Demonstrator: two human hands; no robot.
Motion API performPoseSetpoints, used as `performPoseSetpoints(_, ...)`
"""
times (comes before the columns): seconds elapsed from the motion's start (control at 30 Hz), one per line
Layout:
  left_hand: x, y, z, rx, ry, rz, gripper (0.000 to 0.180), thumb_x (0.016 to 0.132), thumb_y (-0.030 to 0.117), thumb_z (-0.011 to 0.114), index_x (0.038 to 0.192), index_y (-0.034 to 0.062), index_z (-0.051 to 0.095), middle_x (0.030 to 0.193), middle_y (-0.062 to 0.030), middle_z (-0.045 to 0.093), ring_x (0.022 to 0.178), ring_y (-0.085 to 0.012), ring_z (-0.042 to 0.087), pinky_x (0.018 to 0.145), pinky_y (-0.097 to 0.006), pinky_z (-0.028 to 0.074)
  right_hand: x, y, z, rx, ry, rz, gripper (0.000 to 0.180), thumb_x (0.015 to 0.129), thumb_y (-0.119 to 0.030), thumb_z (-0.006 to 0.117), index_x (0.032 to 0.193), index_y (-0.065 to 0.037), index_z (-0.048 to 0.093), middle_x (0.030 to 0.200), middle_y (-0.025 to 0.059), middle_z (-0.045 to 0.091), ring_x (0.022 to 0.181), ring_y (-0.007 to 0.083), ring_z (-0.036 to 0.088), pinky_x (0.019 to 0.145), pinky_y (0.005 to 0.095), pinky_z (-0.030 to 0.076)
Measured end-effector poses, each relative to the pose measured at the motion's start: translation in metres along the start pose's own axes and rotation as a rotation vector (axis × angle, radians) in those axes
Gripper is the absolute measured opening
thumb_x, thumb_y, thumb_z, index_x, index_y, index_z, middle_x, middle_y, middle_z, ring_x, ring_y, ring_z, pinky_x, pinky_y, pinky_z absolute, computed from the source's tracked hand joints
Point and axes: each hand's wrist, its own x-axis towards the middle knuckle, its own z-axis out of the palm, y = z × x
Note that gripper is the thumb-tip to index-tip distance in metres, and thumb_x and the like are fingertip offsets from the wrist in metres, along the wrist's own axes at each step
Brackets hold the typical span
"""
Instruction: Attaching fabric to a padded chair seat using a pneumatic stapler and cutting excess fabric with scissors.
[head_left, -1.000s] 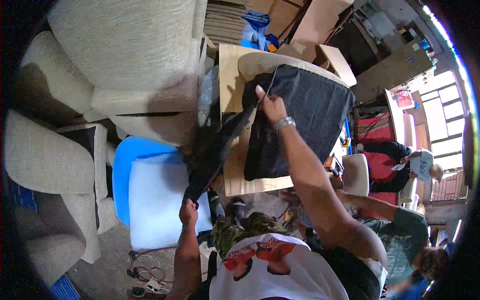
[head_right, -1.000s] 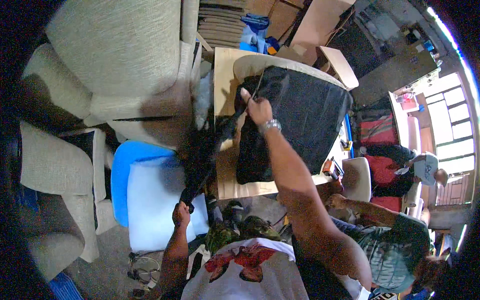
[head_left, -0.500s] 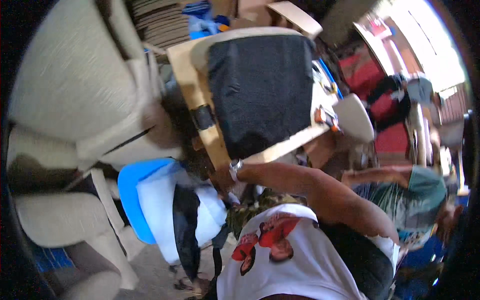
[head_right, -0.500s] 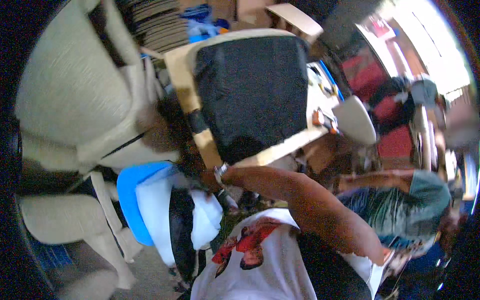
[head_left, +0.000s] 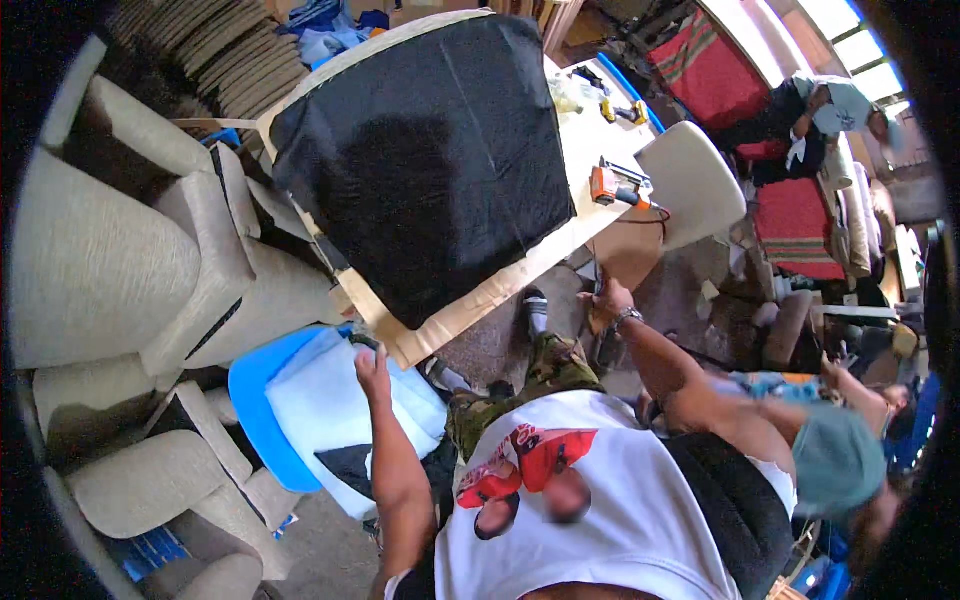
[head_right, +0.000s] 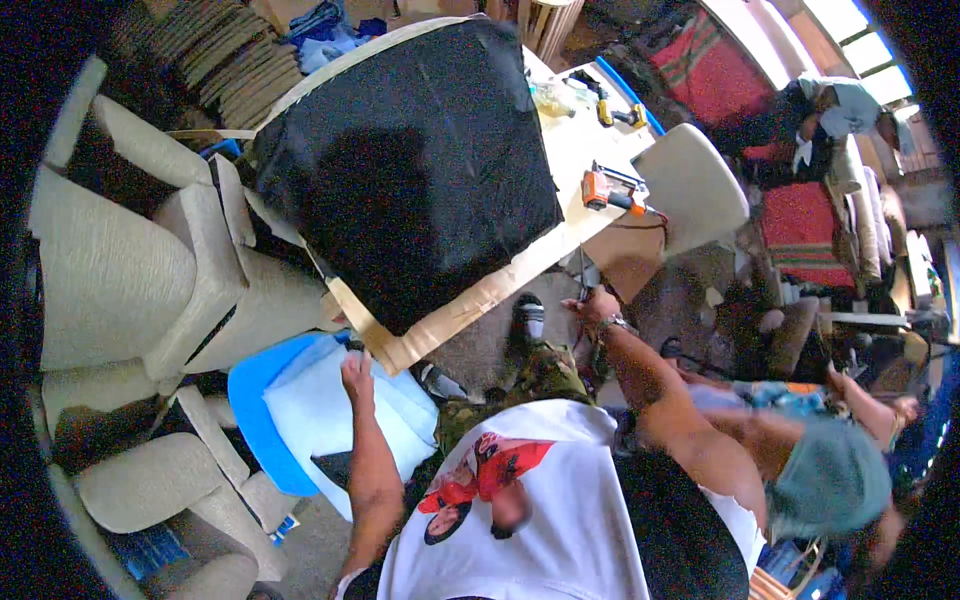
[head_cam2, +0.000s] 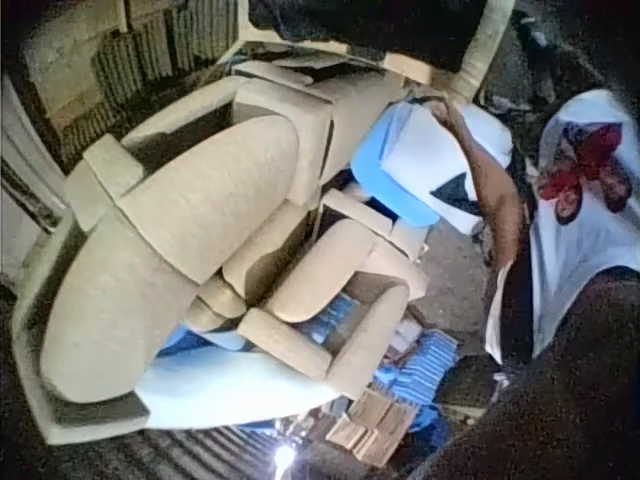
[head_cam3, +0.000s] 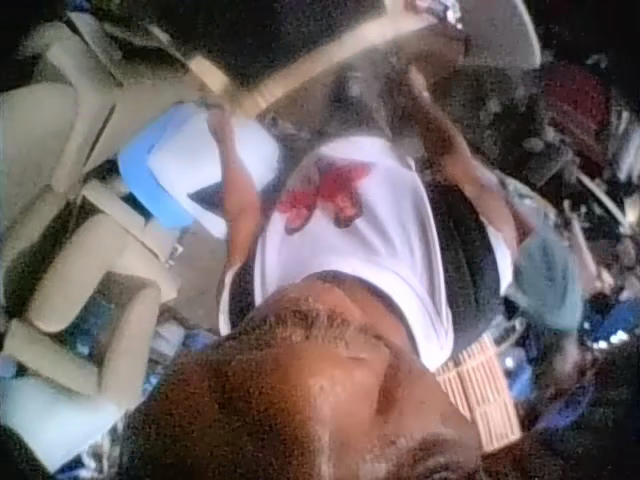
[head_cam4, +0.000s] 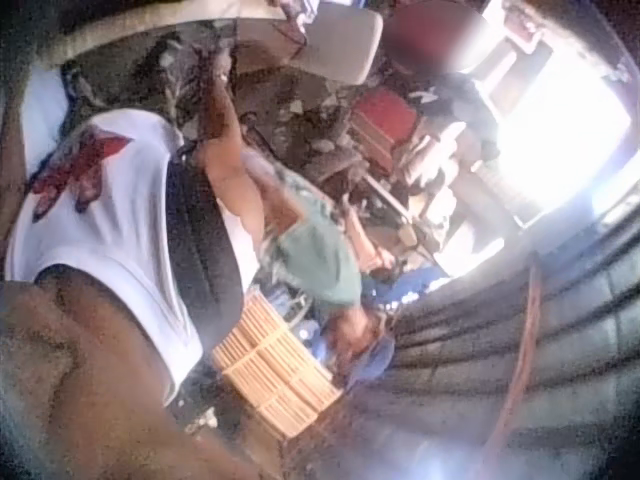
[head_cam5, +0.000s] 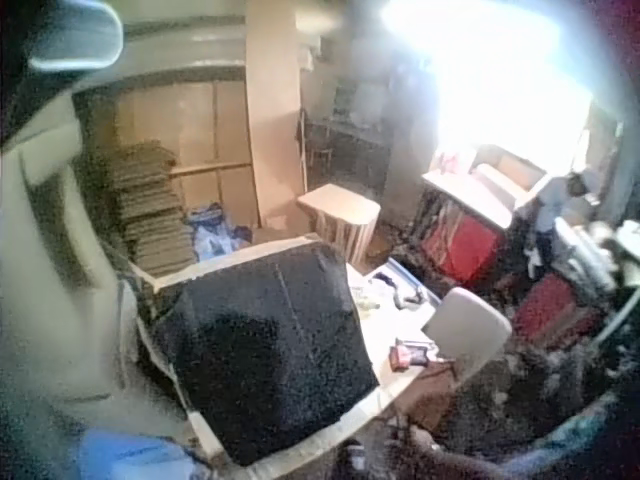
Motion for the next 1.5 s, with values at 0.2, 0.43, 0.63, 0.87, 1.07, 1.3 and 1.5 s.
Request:
performPoseSetpoints(0.2,0.029,0.143,0.115,-0.261,-0.049,-0.111,0.055,0.091,0.036,0.065,0.129,0.0027,0.045,0.124,-0.0081,0.053,0.110,-0.0213,0.052,0.090,-0.037,0.045,0.195,0.029,0.009,-0.080,-0.159,-0.241,0.042,0.077,-0.044,0.074,0.096,-0.008,0.066,0.083,0.0164,0.067,0.079,0.0385,0.066,0.063,0.0465,0.052)
performPoseSetpoints(0.43,0.004,0.147,0.143,-0.185,0.103,-0.346,0.065,0.092,0.052,0.057,0.140,0.0124,0.038,0.140,-0.0094,0.044,0.124,-0.0273,0.047,0.093,-0.047,0.045,0.299,-0.011,0.000,-0.153,-0.284,-0.515,0.045,0.077,-0.053,0.070,0.094,-0.011,0.062,0.088,0.0167,0.069,0.086,0.0370,0.067,0.069,0.0494,0.054)
performPoseSetpoints(0.63,0.000,0.137,0.162,-0.239,0.169,-0.367,0.065,0.090,0.053,0.059,0.139,0.0156,0.039,0.142,-0.0074,0.041,0.128,-0.0283,0.041,0.097,-0.058,0.040,0.316,0.008,0.048,-0.095,-0.366,-0.493,0.033,0.087,-0.037,0.060,0.103,-0.009,0.053,0.094,0.0200,0.068,0.090,0.0379,0.067,0.073,0.0489,0.053)
performPoseSetpoints(0.87,-0.019,0.093,0.125,-0.489,0.190,-0.221,0.045,0.090,0.030,0.067,0.127,0.0103,0.051,0.121,-0.0043,0.056,0.113,-0.0221,0.052,0.095,-0.045,0.043,0.304,-0.012,0.026,-0.076,-0.404,-0.666,0.024,0.084,-0.028,0.063,0.093,-0.008,0.053,0.079,0.0210,0.065,0.078,0.0404,0.064,0.062,0.0496,0.049)
performPoseSetpoints(1.07,-0.002,0.087,0.161,-0.402,0.229,-0.249,0.023,0.089,0.017,0.069,0.107,0.0060,0.061,0.099,-0.0033,0.063,0.085,-0.0150,0.061,0.070,-0.033,0.053,0.335,0.022,0.068,0.051,-0.391,-0.627,0.023,0.086,-0.030,0.066,0.096,-0.009,0.062,0.079,0.0051,0.062,0.069,0.0184,0.057,0.059,0.0334,0.045)
performPoseSetpoints(1.3,0.007,0.015,0.127,-0.412,0.238,-0.067,0.019,0.084,0.011,0.074,0.097,0.0070,0.062,0.081,0.0022,0.059,0.065,-0.0073,0.054,0.057,-0.022,0.047,0.277,-0.035,0.066,1.260,-0.700,-0.109,0.048,0.095,-0.041,0.056,0.125,-0.003,0.053,0.115,0.0135,0.062,0.083,0.0193,0.063,0.061,0.0355,0.060)
performPoseSetpoints(1.5,0.054,0.013,0.218,-0.251,0.103,-0.064,0.019,0.084,0.014,0.074,0.093,0.0062,0.060,0.078,0.0026,0.060,0.066,-0.0056,0.053,0.057,-0.021,0.044,0.438,0.050,0.139,0.716,-0.243,-0.417,0.030,0.077,-0.024,0.075,0.092,0.001,0.065,0.082,0.0151,0.070,0.071,0.0202,0.068,0.063,0.0343,0.053)
